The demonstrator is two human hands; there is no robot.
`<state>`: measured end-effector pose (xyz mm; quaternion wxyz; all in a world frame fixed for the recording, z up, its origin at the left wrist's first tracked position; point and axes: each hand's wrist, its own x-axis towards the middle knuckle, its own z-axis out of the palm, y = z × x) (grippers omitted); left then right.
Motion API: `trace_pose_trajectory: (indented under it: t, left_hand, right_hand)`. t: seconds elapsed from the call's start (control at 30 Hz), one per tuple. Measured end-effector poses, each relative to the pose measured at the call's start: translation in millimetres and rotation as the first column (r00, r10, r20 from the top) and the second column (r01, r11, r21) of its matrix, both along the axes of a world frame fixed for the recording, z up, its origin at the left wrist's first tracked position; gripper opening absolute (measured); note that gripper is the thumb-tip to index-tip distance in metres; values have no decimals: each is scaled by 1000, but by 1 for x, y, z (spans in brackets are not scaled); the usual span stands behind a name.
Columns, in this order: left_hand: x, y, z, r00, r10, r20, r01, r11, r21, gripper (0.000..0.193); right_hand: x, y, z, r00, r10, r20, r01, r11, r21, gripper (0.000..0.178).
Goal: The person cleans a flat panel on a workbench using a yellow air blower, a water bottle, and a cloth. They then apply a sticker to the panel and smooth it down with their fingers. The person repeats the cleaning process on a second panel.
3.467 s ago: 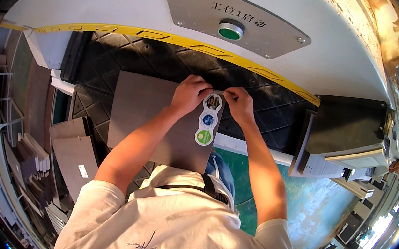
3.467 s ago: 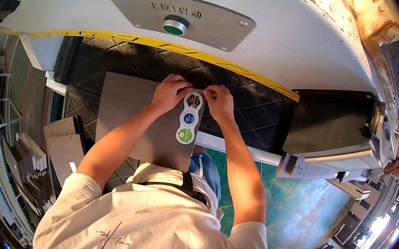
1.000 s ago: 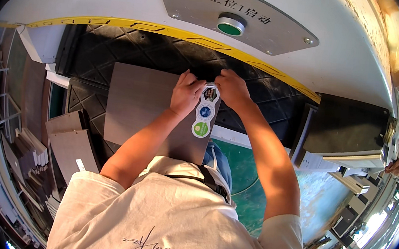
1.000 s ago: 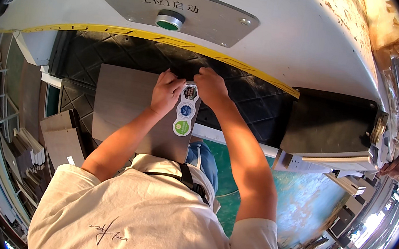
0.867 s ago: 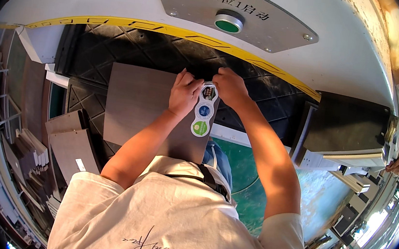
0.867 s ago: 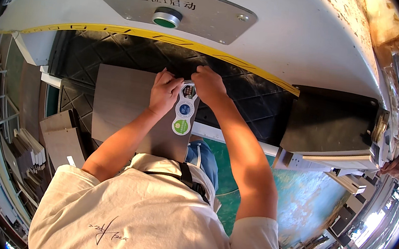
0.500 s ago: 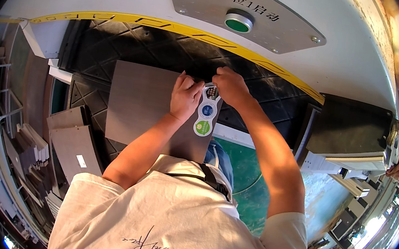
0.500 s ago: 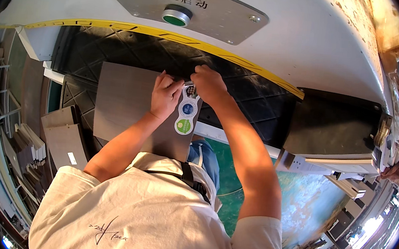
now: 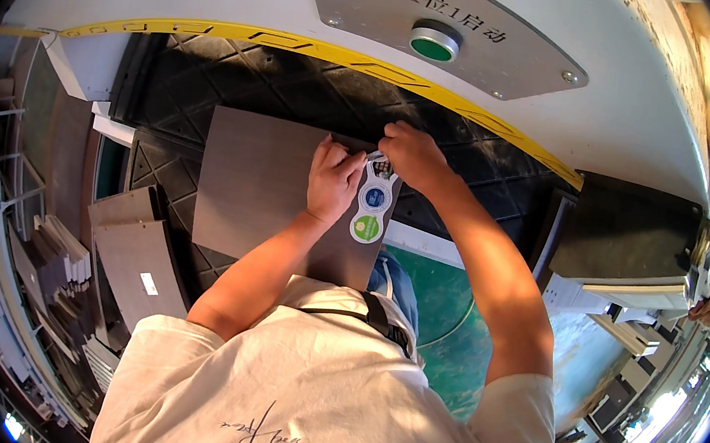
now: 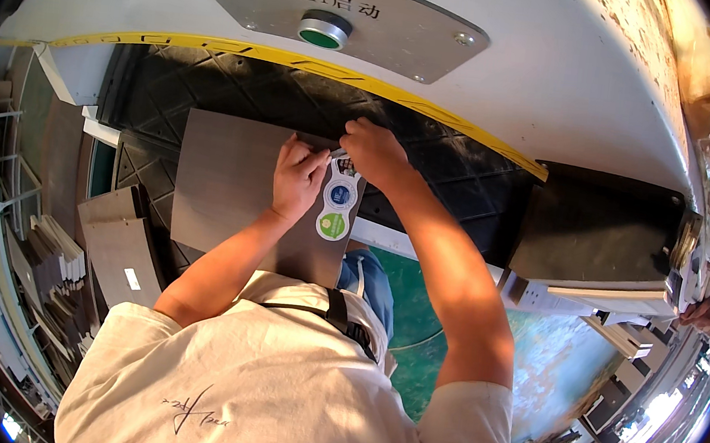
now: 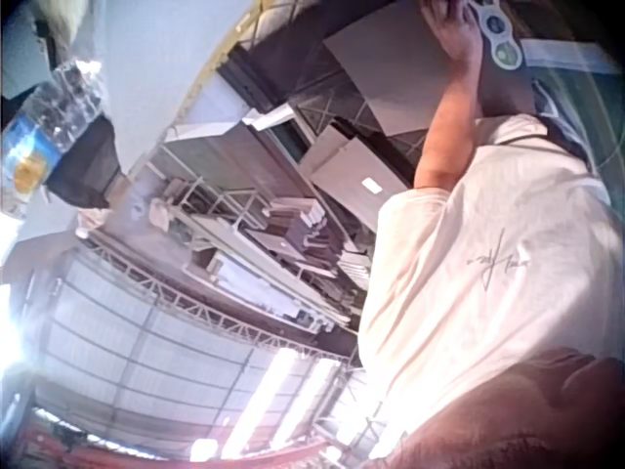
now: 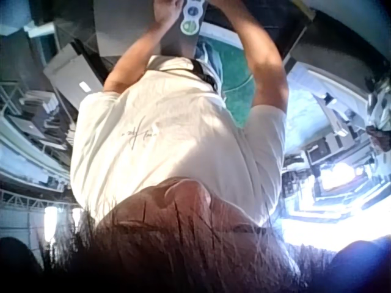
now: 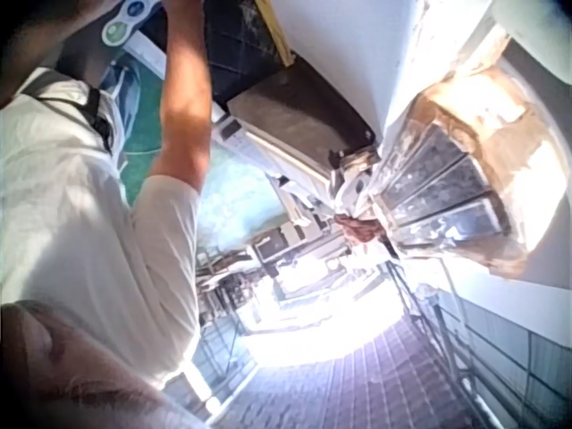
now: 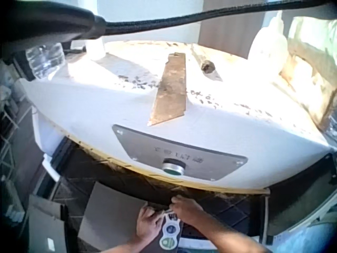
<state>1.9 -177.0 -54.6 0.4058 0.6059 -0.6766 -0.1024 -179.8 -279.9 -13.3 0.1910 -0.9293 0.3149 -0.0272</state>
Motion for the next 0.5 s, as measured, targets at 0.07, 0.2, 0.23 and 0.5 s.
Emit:
trace_pose_trajectory:
  t: [0.07,0.2,0.23,0.5]
  left_hand:
    - [0,-7,-1,1000,-9,-14,9,1000,-3,11]
    - [-1,-9,6,998,-1,65,-3,998,59,9]
    - [0,-14,8,994,-2,107,-5,998,63,9]
    - [-5,-53,6,965,-262,23,258,960,109,7]
  right_hand:
    - [-2,-3,-2,998,-42,37,41,999,19,10]
    - [-5,-1,-3,991,-119,63,113,989,100,9]
    - [-6,-2,-2,983,-180,41,174,977,122,8]
    - [-33,-6,5,951,-304,-46,308,944,117,5]
